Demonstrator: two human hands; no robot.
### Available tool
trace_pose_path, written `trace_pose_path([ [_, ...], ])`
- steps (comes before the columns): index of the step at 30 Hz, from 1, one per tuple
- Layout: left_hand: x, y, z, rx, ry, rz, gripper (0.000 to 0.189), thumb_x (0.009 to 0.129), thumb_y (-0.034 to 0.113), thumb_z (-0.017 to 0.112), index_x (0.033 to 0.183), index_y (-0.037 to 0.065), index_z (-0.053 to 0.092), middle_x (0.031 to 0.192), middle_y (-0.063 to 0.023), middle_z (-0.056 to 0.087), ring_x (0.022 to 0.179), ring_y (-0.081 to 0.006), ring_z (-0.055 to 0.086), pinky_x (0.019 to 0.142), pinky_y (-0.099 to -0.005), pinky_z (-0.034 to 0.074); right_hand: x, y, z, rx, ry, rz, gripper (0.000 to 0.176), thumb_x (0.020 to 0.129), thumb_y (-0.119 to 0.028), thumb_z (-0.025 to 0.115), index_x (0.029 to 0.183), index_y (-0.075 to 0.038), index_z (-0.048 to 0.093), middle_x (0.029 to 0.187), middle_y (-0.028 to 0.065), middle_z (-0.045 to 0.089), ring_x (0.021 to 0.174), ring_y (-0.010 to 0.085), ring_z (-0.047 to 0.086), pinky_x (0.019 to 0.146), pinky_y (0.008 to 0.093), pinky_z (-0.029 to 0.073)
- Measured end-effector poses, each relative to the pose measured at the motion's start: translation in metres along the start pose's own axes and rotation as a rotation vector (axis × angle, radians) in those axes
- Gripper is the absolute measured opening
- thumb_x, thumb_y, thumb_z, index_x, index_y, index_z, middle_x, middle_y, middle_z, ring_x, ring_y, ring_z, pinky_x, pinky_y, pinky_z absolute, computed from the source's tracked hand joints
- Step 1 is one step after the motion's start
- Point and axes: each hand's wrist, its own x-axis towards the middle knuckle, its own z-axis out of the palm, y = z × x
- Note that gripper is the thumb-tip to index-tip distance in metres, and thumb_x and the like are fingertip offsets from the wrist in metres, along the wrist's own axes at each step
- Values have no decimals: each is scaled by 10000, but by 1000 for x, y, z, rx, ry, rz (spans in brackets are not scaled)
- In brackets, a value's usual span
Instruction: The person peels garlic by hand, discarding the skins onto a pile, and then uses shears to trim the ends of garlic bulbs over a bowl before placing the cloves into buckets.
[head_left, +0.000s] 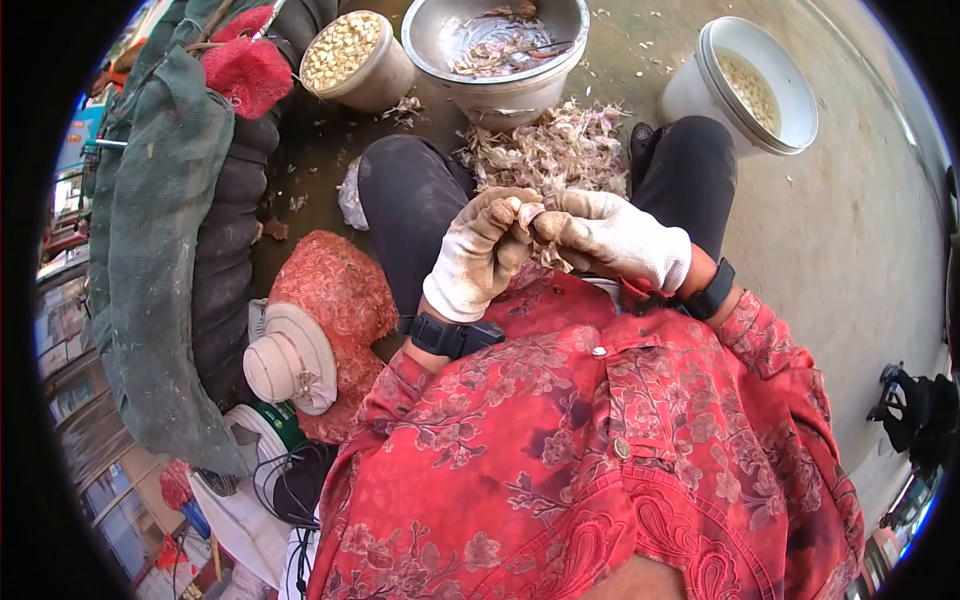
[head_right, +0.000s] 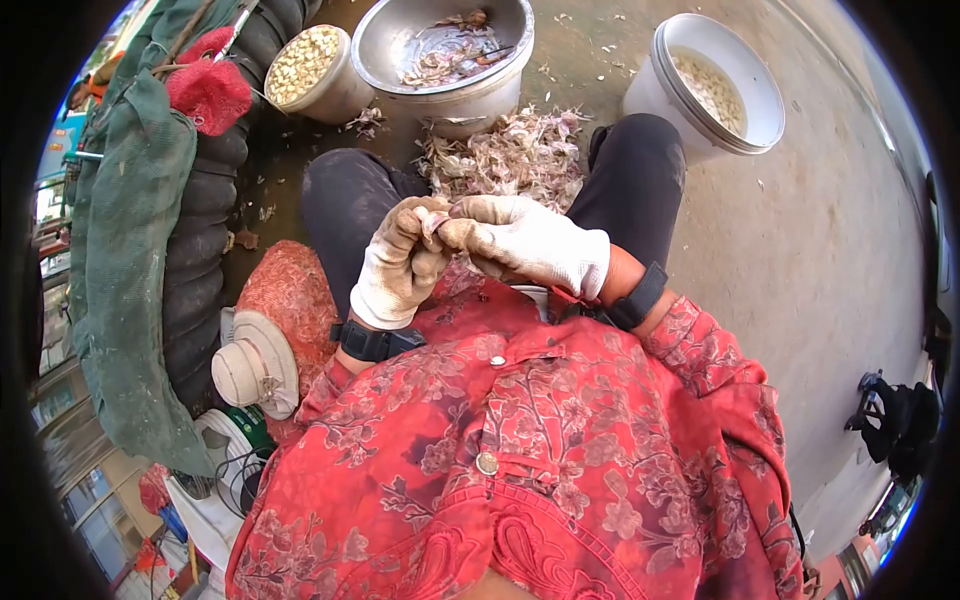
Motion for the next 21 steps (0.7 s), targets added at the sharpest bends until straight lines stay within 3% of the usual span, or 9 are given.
trace_pose_path([
  [7,2,-12,-9,79,23,107,234,954,22,468,1175,55,536,931,-14,565,689,-48,505,471,-138,374,-3,-4,2,-318,112,-64,348,948,-372,587,1146,-89,631,757,-57,558,646,56,471,587,228,414],
  [9,2,-11,-6,39,43,95,268,950,-11,439,1195,67,515,962,-13,559,693,-45,499,481,-137,375,-2,-3,2,-376,84,-143,392,940,-358,603,1233,-97,605,881,-6,657,783,89,563,730,254,478],
  [11,2,-9,7,551,68,257,257,967,40,440,1218,59,490,976,-12,555,691,-37,488,507,-147,391,-6,-9,3,-518,52,-129,398,942,-343,602,1256,-99,592,947,26,675,846,103,583,789,268,479],
  [13,0,-7,0,499,64,207,250,977,97,450,1216,45,497,955,-7,560,685,-40,491,511,-151,390,-5,-4,4,-660,-54,-239,373,957,-312,579,1260,-95,588,1073,102,683,944,143,623,880,304,477],
  [14,-1,-4,-4,443,62,156,263,987,155,460,1215,31,504,934,-2,566,679,-43,493,515,-156,389,-7,-5,4,-695,-85,-128,356,960,-295,574,1251,-91,586,1071,108,678,947,170,626,888,310,474],
  [15,2,8,4,103,24,-20,332,975,231,507,1217,4,525,876,13,574,657,-52,499,506,-160,381,-4,2,4,-653,-71,-162,369,960,-317,568,1250,-90,582,1065,106,677,941,174,623,884,310,474],
  [17,2,9,10,157,112,5,342,971,237,517,1215,-2,534,848,23,571,642,-50,496,498,-152,367,-2,9,1,-611,-56,-198,383,960,-339,562,1249,-88,577,1059,104,676,935,177,620,880,311,473],
  [19,1,9,10,192,192,33,348,958,221,546,1227,0,545,841,26,586,617,-36,492,489,-143,357,-6,-1,3,-609,102,66,420,965,-398,535,1201,-53,583,935,80,661,849,160,599,799,297,482],
  [21,1,11,8,200,182,48,314,946,166,540,1217,7,553,872,10,607,619,-22,495,479,-142,342,-3,2,1,-478,108,92,416,964,-425,525,1136,-51,590,843,51,619,757,134,564,707,278,464],
])
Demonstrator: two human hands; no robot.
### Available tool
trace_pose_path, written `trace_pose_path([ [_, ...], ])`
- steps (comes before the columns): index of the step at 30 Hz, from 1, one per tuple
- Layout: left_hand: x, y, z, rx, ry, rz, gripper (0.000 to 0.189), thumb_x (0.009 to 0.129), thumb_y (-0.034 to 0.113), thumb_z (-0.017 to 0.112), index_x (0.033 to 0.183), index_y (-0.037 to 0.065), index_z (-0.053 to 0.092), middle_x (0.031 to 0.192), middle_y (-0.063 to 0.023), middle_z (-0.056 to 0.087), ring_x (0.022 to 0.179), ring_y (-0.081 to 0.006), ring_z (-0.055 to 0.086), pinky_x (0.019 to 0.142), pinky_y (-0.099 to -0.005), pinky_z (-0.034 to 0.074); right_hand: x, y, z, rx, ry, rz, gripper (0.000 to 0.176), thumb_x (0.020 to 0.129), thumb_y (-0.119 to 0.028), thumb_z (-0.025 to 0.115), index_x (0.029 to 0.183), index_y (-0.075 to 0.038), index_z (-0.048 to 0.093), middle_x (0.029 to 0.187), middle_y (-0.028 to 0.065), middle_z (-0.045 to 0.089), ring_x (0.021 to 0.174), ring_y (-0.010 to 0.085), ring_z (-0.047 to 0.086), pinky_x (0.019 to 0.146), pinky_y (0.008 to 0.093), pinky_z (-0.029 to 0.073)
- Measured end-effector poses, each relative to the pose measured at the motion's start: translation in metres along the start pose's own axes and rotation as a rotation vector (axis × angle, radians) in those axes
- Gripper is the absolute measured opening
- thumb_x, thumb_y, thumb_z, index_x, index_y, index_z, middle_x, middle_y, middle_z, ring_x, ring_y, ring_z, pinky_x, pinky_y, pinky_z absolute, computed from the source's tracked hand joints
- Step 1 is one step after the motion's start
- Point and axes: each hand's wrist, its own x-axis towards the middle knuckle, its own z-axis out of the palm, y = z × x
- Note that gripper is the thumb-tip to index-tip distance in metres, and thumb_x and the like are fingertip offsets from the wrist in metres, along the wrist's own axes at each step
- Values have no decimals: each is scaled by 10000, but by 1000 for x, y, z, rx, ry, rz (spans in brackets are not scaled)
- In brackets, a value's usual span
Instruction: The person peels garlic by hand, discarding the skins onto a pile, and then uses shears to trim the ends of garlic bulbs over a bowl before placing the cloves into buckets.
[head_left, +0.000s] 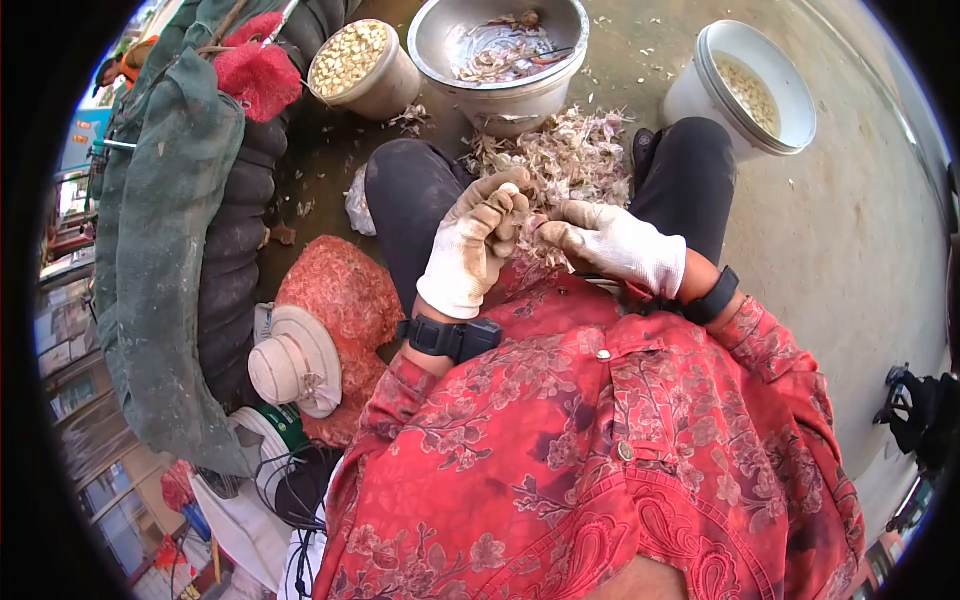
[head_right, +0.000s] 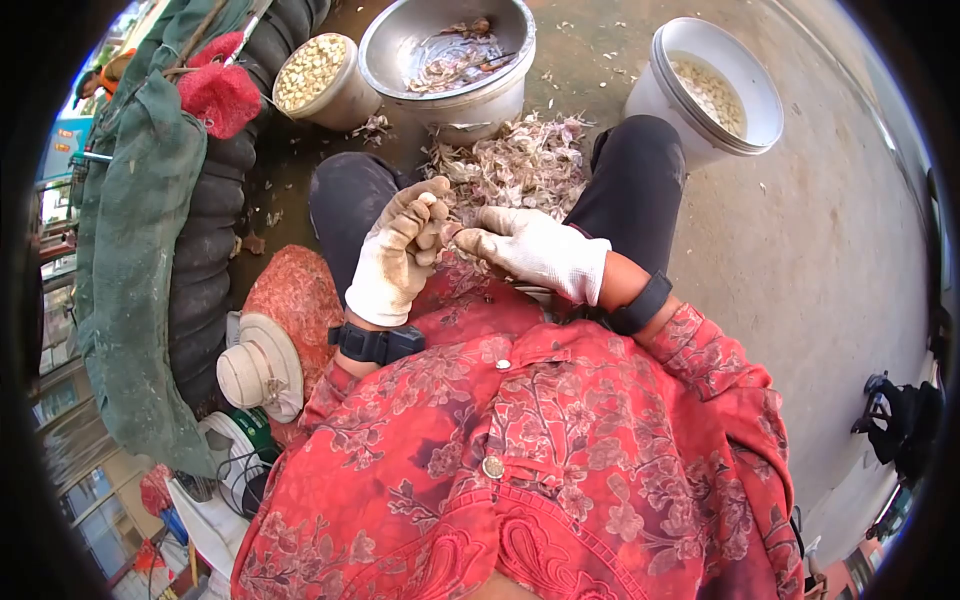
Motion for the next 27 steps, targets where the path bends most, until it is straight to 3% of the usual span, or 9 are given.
trace_pose_path([
  [1,0,0,-1,3,-7,16,290,935,110,533,1206,13,562,903,-6,627,621,-7,497,469,-141,328,0,1,0,128,-9,36,424,962,-451,515,1071,-50,598,752,23,578,665,109,529,616,258,446],
  [2,0,0,-1,2,-9,13,290,935,110,533,1206,13,562,903,-6,627,621,-7,497,469,-141,328,-4,1,0,356,-44,70,370,959,-460,520,935,-96,578,629,-46,451,511,57,397,455,233,325],
  [5,0,1,-6,-2,16,-7,314,897,22,539,1210,2,555,960,-33,647,717,-17,582,499,-127,388,-10,-2,-2,468,-87,53,355,959,-471,512,888,-126,558,584,-70,418,443,40,323,393,232,248],
  [10,-3,4,1,-85,-55,-14,351,853,-47,517,1203,-27,538,1030,-57,638,866,-57,622,623,-122,463,-8,6,-3,487,-137,99,379,961,-485,500,885,-118,562,579,-60,428,439,41,323,388,235,243],
  [12,-2,4,0,-67,-49,-22,366,845,-56,507,1210,-31,530,1030,-65,630,854,-58,612,632,-124,460,2,14,7,152,194,-100,384,964,-478,499,869,-111,556,575,-54,431,435,44,326,389,237,241],
  [13,-2,4,0,-48,-43,-29,381,837,-65,497,1217,-36,521,1030,-73,621,843,-58,601,640,-126,457,1,14,2,153,195,-99,384,964,-478,499,869,-111,556,575,-54,431,435,44,326,389,237,241],
  [15,0,3,-1,-31,-49,-37,382,831,-65,494,1211,-40,519,1011,-68,615,795,-50,579,623,-132,453,-3,11,-13,134,-35,-58,401,988,-287,520,1336,-89,492,802,-22,554,669,63,478,572,233,398],
  [16,1,2,-2,-14,-53,-43,383,824,-65,491,1206,-44,518,991,-62,609,747,-42,557,607,-138,449,-2,11,-6,272,18,-133,367,971,-462,494,885,-110,551,574,-55,418,442,40,317,394,230,223],
  [27,-2,10,10,372,-12,11,340,830,-16,517,1167,-52,533,872,-28,608,599,-41,494,573,-144,436,-11,2,-7,568,-113,106,304,976,-437,492,957,-143,568,584,-75,407,459,29,314,402,206,229],
])
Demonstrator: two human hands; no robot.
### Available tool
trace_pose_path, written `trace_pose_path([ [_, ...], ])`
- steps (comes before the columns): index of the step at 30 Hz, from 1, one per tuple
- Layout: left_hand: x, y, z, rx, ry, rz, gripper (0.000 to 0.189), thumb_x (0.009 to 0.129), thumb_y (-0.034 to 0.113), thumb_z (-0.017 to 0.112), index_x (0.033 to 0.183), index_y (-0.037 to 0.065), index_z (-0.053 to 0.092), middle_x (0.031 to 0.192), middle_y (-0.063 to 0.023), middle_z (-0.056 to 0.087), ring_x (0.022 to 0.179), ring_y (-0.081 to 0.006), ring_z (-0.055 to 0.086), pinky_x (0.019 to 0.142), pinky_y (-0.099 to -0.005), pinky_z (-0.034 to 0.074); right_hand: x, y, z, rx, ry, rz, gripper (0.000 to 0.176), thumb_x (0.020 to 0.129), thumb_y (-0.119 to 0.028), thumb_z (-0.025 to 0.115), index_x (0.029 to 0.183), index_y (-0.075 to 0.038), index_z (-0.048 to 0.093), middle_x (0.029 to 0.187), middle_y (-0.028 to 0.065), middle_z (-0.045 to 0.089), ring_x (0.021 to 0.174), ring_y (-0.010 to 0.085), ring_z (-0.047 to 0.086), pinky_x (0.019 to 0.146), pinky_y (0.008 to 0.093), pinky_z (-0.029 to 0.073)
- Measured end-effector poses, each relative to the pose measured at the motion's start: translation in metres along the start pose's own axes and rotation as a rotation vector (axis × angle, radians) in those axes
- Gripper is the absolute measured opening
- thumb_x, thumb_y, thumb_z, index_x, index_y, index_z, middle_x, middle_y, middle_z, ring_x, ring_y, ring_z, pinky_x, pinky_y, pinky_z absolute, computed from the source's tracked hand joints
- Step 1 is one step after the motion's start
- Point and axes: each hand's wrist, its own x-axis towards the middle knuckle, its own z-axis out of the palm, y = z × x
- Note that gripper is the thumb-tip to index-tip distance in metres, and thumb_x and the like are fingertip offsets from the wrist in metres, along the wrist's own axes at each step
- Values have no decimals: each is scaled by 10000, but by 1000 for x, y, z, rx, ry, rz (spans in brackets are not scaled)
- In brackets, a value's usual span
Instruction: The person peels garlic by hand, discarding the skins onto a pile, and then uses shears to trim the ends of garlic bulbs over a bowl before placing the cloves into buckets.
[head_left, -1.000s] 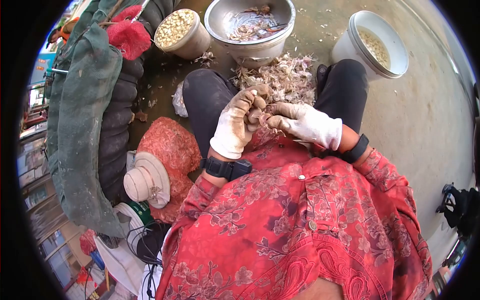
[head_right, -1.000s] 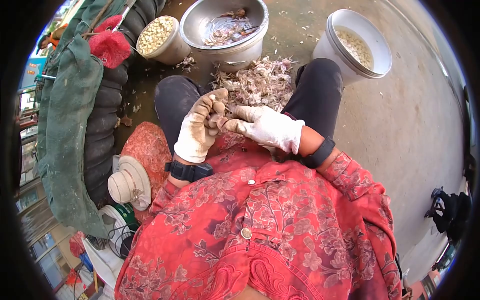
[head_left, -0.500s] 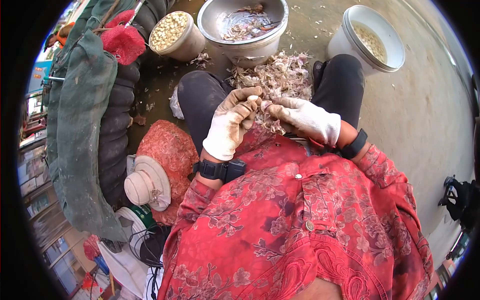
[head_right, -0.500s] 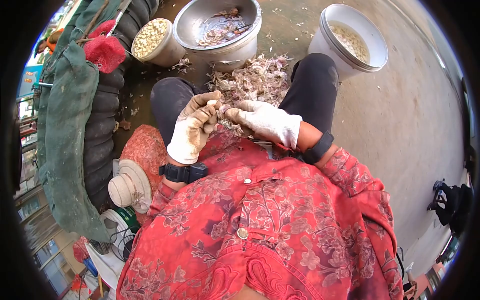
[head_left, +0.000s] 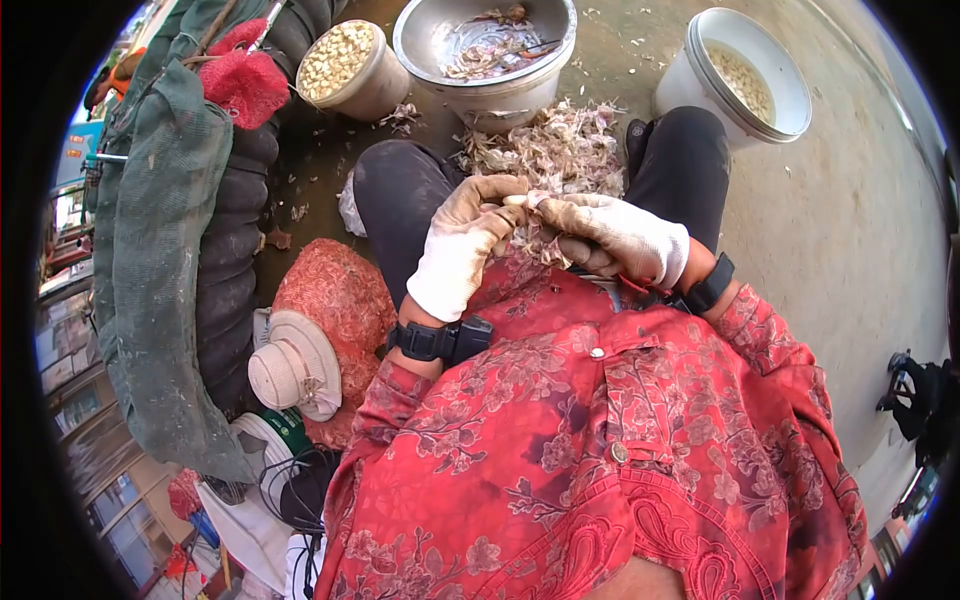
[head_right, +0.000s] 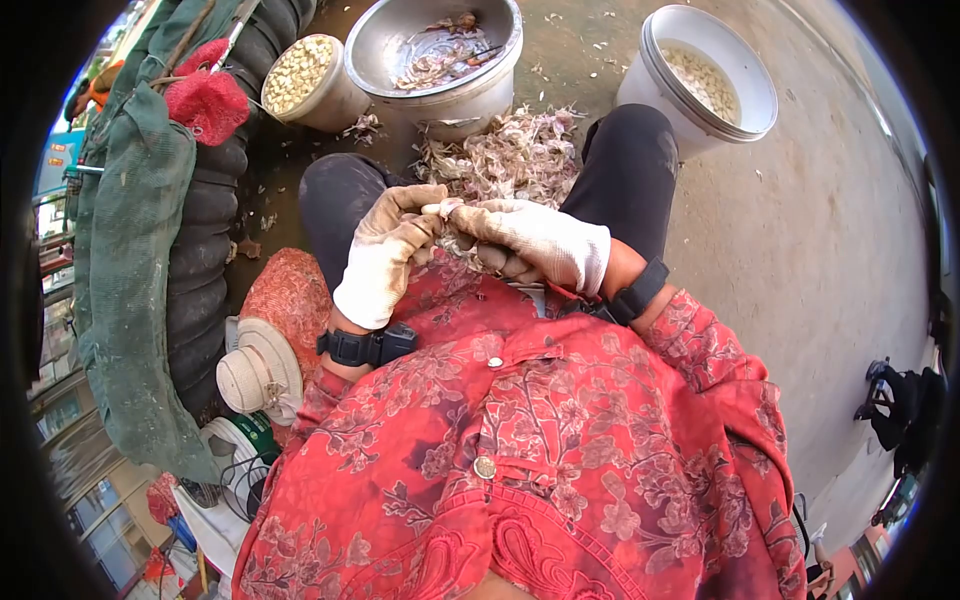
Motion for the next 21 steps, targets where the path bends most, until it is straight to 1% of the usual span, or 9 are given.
trace_pose_path([
  [2,-1,2,2,48,6,-1,336,831,-10,518,1164,-53,537,874,-25,608,607,-40,496,580,-146,434,1,2,-1,4,-9,8,304,977,-437,491,963,-143,568,585,-74,409,461,31,321,402,206,235],
  [4,-2,3,2,58,-4,-14,343,820,-20,509,1159,-56,542,882,-29,611,627,-41,500,599,-152,438,1,3,-1,-1,-6,21,294,993,-380,489,1183,-172,571,578,-85,363,461,33,262,417,213,184],
  [5,-2,3,1,57,-3,-15,343,820,-20,509,1159,-56,542,882,-29,611,627,-41,500,599,-152,438,1,3,-2,-1,-6,22,294,993,-380,489,1183,-172,571,578,-85,363,461,33,262,417,213,184],
  [6,-1,1,0,36,-16,-9,344,814,-26,507,1154,-56,547,889,-32,613,635,-42,503,608,-156,441,0,2,-2,-27,-14,13,281,986,-416,487,1054,-155,566,577,-78,381,453,38,292,406,217,213],
  [7,0,0,-1,14,-29,-3,345,808,-31,506,1149,-55,552,896,-34,615,642,-43,505,616,-159,445,0,1,-3,-54,-21,4,327,978,-451,485,925,-138,560,576,-71,399,445,43,323,394,220,242],
  [14,1,3,-3,-11,-39,-47,360,793,-44,516,1150,-51,564,916,-49,628,643,-42,503,610,-153,440,5,3,-5,9,-66,53,349,987,-452,463,871,-131,538,567,-71,371,423,45,299,380,228,235],
  [17,1,4,-2,-23,-41,-53,370,792,-47,530,1160,-57,563,916,-52,634,642,-40,506,601,-146,437,5,3,-4,-16,-64,62,360,983,-473,463,846,-145,525,560,-71,367,413,47,283,376,229,208],
  [19,2,4,-2,-30,-46,-79,370,801,-20,553,1169,-61,561,917,-53,638,643,-37,509,588,-141,434,5,1,0,6,-46,105,372,979,-490,462,831,-153,517,551,-71,367,403,48,267,372,233,191],
  [21,4,4,-5,-81,-70,-72,360,804,-8,558,1160,-65,562,925,-56,640,639,-37,508,581,-140,430,8,4,-1,31,-63,85,377,977,-495,464,825,-154,515,547,-71,364,399,49,260,371,234,192],
])
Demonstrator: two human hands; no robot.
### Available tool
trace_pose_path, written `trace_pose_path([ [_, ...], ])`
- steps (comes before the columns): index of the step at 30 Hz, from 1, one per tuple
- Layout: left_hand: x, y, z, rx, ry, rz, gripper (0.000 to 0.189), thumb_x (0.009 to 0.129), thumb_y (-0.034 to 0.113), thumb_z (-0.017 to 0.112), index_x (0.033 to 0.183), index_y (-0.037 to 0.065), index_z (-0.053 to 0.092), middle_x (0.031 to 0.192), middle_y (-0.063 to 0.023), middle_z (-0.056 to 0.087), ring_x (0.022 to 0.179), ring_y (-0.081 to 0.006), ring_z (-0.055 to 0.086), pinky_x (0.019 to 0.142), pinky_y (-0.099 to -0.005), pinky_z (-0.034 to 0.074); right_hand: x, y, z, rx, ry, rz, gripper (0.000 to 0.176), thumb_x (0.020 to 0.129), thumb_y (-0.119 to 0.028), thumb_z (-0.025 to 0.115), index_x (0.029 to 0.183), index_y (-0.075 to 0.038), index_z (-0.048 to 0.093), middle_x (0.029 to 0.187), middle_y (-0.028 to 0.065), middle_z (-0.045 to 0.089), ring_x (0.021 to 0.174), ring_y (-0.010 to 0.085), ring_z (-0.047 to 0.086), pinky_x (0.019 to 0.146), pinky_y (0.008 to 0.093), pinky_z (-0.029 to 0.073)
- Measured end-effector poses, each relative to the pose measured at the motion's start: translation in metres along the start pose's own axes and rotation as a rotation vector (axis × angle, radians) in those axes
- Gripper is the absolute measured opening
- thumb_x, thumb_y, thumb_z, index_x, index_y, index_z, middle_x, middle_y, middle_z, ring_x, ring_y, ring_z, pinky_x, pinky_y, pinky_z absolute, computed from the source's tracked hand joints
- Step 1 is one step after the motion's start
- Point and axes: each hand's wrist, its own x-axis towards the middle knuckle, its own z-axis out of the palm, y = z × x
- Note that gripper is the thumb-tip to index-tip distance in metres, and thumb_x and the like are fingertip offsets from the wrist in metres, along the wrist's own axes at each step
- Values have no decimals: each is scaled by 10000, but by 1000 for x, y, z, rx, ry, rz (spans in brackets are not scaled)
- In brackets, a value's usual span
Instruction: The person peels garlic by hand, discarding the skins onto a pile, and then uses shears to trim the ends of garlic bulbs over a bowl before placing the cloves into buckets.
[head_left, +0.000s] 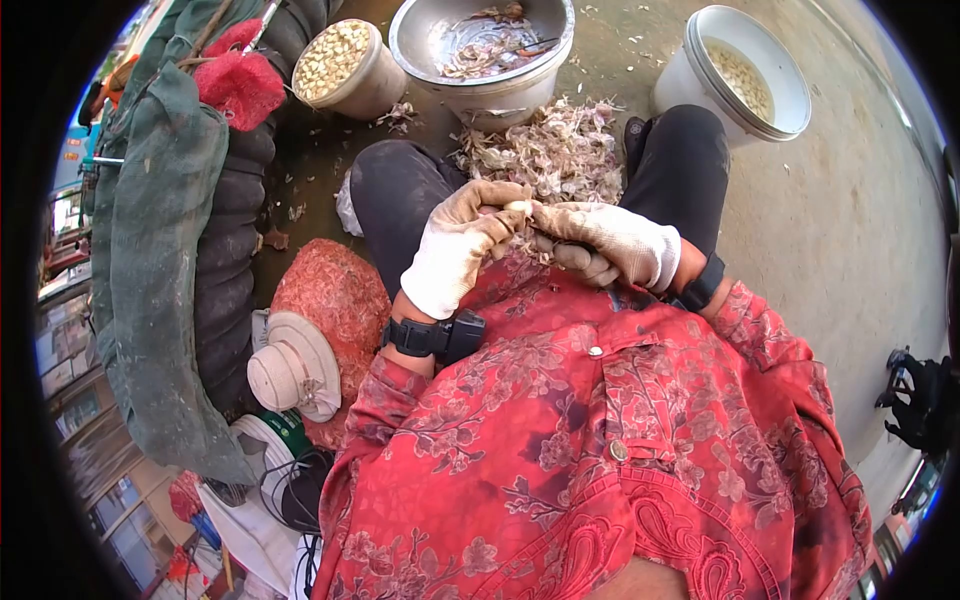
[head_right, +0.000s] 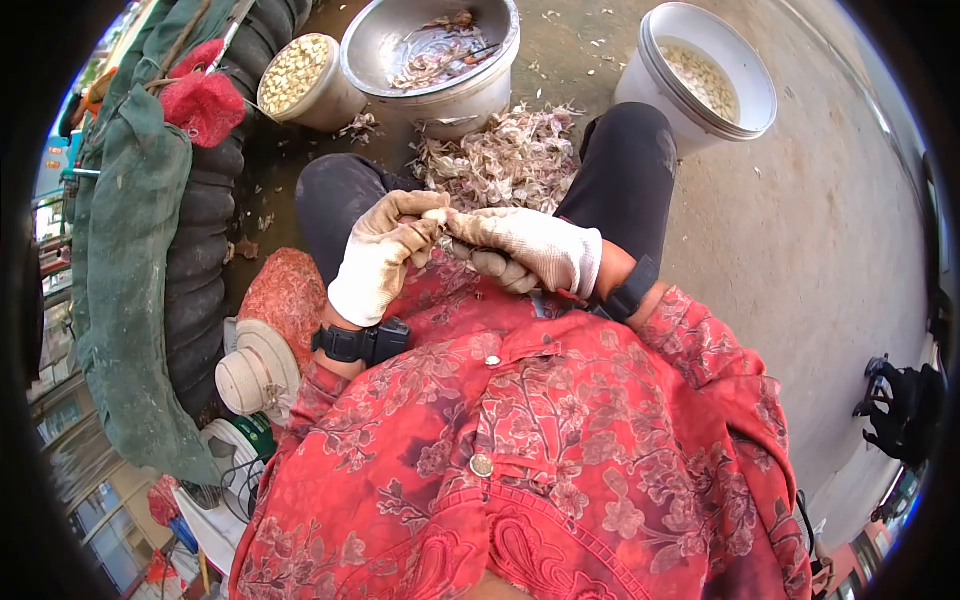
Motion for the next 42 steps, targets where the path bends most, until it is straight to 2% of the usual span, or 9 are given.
trace_pose_path([
  [4,4,-10,-6,-229,-41,-3,338,813,18,560,1138,-75,557,939,-63,638,627,-42,506,565,-136,422,-3,-3,0,54,-46,-16,370,985,-488,448,843,-153,517,547,-73,361,392,45,246,358,221,193],
  [11,4,-12,-10,-187,-56,16,344,802,-45,506,1142,-66,551,879,-47,603,647,-67,507,573,-171,425,3,1,-8,289,-166,40,350,1004,-465,409,913,-147,523,559,-83,343,395,31,224,338,193,172],
  [16,1,1,-3,102,13,-32,363,792,-52,510,1151,-59,563,898,-57,619,665,-66,530,602,-165,445,-1,-4,-6,114,-129,43,363,1008,-477,389,911,-159,534,571,-87,333,403,35,209,360,208,162],
  [23,3,2,-2,151,0,-35,362,790,-43,522,1148,-59,571,879,-59,624,666,-62,531,614,-169,457,-2,-1,-6,70,-105,1,367,1004,-482,397,875,-161,520,554,-89,314,404,39,214,368,219,178],
  [29,8,-8,-10,-106,-70,-13,374,816,6,558,1183,-64,538,946,-62,629,660,-50,524,609,-165,454,-1,0,-3,87,-48,-35,351,1004,-456,419,862,-149,512,521,-80,324,383,46,253,364,223,195],
  [31,8,-10,-10,-152,-76,-5,384,827,48,591,1189,-63,526,991,-70,624,658,-44,515,600,-154,446,-2,1,-2,-77,-50,-206,365,1001,-465,422,848,-146,515,521,-73,334,377,50,257,359,224,192],
  [34,9,-10,-4,-203,-55,15,389,827,72,617,1182,-58,529,1004,-77,617,676,-45,523,589,-146,432,1,4,-6,-92,5,-227,379,994,-479,429,821,-151,505,522,-74,334,382,47,252,357,223,189],
  [37,9,-11,-7,-223,-49,20,373,841,68,602,1186,-52,526,1022,-83,613,695,-48,525,582,-142,415,4,6,-11,103,-13,-39,382,990,-484,436,799,-157,485,526,-78,335,387,42,242,356,220,183],
  [42,8,-9,-8,-208,-4,-26,368,844,55,584,1189,-55,516,1023,-84,616,686,-51,514,584,-146,413,3,2,-11,180,-40,-8,381,993,-485,429,784,-168,466,531,-80,336,389,41,231,356,217,172],
])
